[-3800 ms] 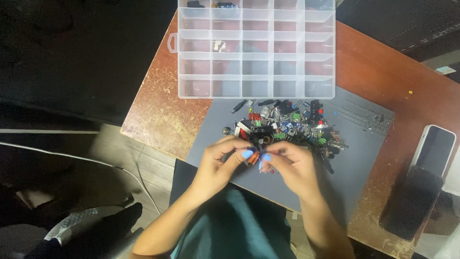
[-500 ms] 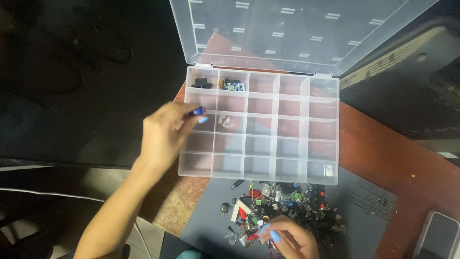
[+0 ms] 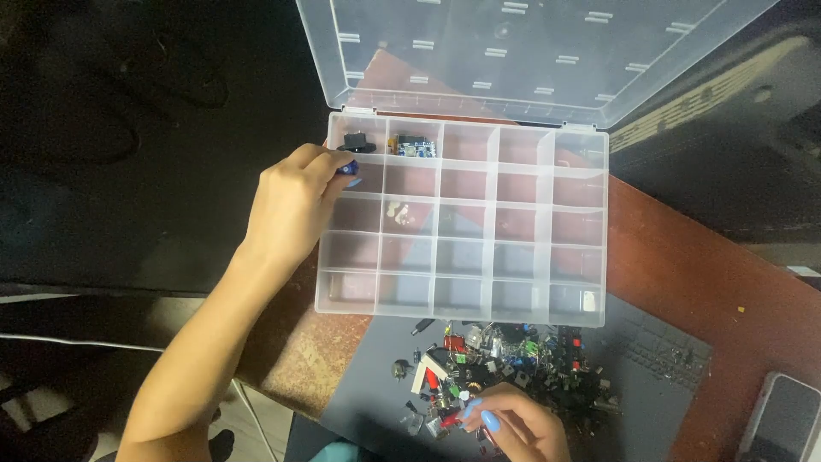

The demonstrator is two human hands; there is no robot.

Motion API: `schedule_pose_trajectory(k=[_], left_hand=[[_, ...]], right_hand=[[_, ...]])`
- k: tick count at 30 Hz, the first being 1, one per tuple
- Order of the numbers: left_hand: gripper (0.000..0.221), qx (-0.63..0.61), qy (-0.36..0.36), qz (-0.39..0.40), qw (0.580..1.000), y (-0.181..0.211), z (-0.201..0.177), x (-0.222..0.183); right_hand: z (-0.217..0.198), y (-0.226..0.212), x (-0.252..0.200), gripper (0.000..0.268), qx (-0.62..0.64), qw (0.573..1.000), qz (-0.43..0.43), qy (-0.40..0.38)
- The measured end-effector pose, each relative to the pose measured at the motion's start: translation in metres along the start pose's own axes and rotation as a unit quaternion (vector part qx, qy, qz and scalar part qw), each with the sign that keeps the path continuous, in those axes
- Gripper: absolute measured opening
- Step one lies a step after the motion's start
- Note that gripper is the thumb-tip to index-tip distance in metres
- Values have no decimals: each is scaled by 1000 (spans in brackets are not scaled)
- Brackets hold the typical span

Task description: Sorting various small electronic components like buttons, switches, and LEDs from a pile into a plastic organizer box with multiple compartments.

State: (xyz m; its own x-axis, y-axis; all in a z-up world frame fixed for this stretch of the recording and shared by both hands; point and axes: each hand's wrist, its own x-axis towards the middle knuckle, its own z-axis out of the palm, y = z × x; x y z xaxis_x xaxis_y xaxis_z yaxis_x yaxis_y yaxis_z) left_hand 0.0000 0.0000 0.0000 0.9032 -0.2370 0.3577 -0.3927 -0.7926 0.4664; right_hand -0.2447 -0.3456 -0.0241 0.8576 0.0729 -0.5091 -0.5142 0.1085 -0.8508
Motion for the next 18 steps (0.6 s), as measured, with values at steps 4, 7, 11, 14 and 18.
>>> schedule_pose_trajectory(k=[4, 7, 11, 14, 18], left_hand=[[21, 37, -20, 15, 999, -6, 8, 1], [22, 74, -41, 35, 996, -12, 15, 1], [15, 115, -101, 51, 987, -7, 17, 11], [12, 96, -148, 43, 983, -6, 14, 25], [12, -3, -173, 8, 985, 6, 0, 40]], right_hand=[[-1, 0, 0, 23, -12, 999, 31, 16], [2, -1, 0, 22, 0, 1000, -16, -10], [10, -19, -3, 24, -25, 1000, 8, 6], [3, -7, -4, 23, -25, 999, 26, 6], [5, -10, -4, 24, -15, 1000, 22, 10]])
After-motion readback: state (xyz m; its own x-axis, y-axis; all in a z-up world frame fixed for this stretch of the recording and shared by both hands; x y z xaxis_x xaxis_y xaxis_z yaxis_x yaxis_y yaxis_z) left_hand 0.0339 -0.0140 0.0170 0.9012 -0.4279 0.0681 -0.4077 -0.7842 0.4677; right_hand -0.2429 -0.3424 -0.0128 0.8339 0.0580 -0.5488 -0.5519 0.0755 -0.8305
